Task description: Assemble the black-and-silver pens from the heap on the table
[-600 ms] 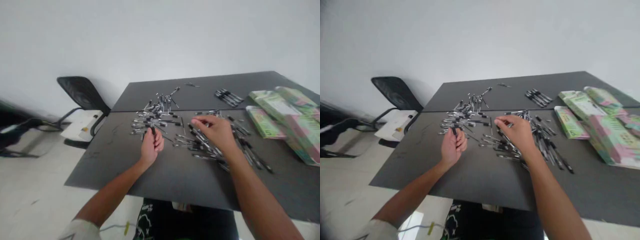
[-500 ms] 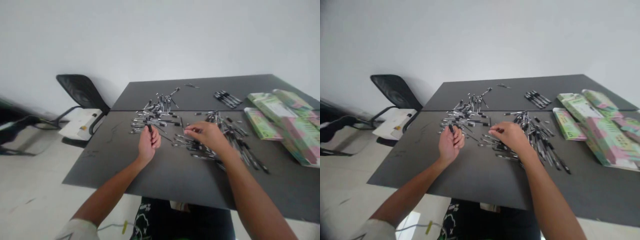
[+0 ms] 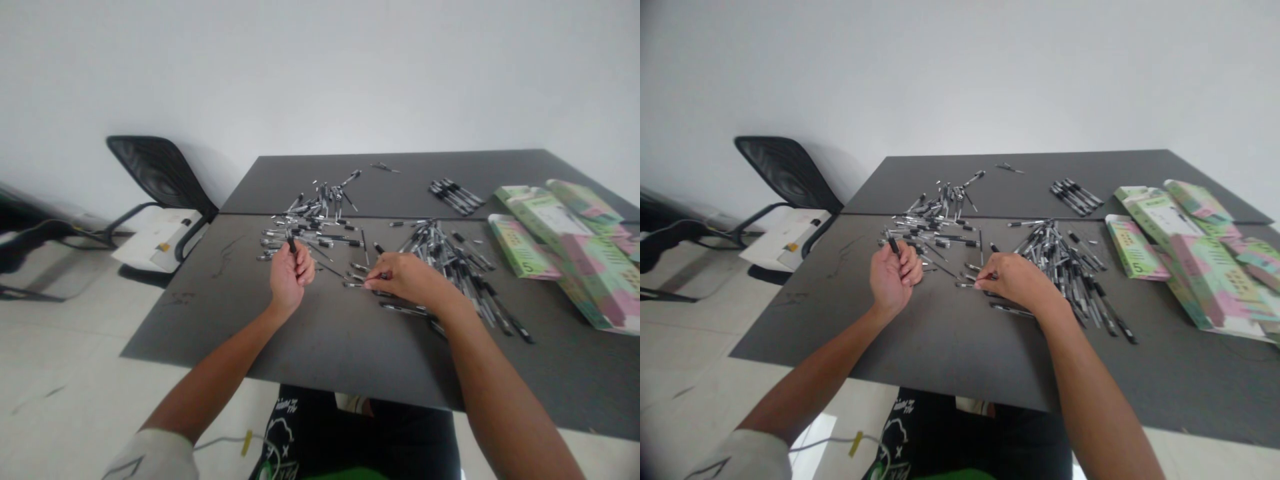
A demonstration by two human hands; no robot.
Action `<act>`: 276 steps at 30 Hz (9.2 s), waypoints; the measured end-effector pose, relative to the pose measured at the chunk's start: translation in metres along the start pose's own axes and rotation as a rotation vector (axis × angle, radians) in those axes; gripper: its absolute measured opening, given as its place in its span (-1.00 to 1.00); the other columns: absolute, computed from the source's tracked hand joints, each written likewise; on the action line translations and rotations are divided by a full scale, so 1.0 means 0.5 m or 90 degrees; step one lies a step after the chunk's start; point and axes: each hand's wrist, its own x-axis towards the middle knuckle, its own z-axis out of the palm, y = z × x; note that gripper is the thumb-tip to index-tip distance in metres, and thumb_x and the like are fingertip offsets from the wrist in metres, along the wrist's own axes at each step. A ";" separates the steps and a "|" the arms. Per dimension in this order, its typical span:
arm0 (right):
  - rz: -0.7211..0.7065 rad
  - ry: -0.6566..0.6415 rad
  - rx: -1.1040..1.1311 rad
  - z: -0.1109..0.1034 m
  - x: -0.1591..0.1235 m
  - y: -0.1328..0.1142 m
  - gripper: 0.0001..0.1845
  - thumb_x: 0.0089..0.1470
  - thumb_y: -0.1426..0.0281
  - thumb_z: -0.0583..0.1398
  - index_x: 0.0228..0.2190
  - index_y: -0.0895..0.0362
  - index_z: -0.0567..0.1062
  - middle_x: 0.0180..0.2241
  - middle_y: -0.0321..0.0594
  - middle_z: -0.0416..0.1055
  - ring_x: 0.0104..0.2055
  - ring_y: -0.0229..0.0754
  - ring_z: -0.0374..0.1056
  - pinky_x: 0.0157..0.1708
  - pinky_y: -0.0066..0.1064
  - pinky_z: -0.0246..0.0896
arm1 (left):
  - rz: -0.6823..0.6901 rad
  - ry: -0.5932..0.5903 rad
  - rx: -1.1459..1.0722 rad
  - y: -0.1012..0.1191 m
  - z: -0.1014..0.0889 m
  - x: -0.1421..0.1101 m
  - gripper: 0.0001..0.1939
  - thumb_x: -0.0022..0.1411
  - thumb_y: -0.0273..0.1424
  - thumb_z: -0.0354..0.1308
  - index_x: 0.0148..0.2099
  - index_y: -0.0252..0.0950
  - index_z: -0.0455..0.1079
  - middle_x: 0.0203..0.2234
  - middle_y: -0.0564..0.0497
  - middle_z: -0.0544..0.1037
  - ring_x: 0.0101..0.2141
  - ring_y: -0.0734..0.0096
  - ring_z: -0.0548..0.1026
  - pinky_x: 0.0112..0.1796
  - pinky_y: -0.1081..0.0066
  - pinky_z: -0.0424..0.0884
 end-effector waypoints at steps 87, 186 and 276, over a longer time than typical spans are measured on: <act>0.034 0.191 -0.018 -0.016 -0.006 0.020 -0.75 0.32 0.25 0.26 -0.13 0.05 0.73 -0.14 -0.15 0.65 -0.25 -0.11 0.51 -0.13 -0.30 0.37 | -0.041 0.013 0.060 -0.031 -0.005 0.001 -0.49 0.45 -0.01 0.14 -0.42 -0.23 0.15 -0.69 0.25 0.10 -0.74 0.64 -0.02 -0.67 0.61 -0.04; 0.120 0.274 0.773 -0.005 -0.100 -0.106 -0.83 0.18 0.12 0.43 -0.19 -0.19 0.78 0.05 -0.21 0.68 -0.65 -0.46 0.10 -0.67 -0.47 0.14 | -0.037 -0.239 0.462 -0.118 0.084 -0.114 -0.61 0.61 -0.05 -0.06 -0.14 -0.22 0.33 -0.48 0.11 0.30 -0.51 0.47 0.22 -0.46 0.43 0.12; 0.028 0.239 0.838 0.052 -0.078 -0.127 -0.83 0.28 0.17 0.37 -0.12 -0.16 0.76 -0.05 -0.31 0.72 0.13 -0.08 0.60 0.26 -0.09 0.45 | -0.086 -0.247 0.172 -0.152 0.094 -0.132 -0.53 0.62 -0.02 -0.14 -0.27 -0.22 0.18 -0.57 0.22 0.10 -0.62 0.59 0.05 -0.57 0.53 0.09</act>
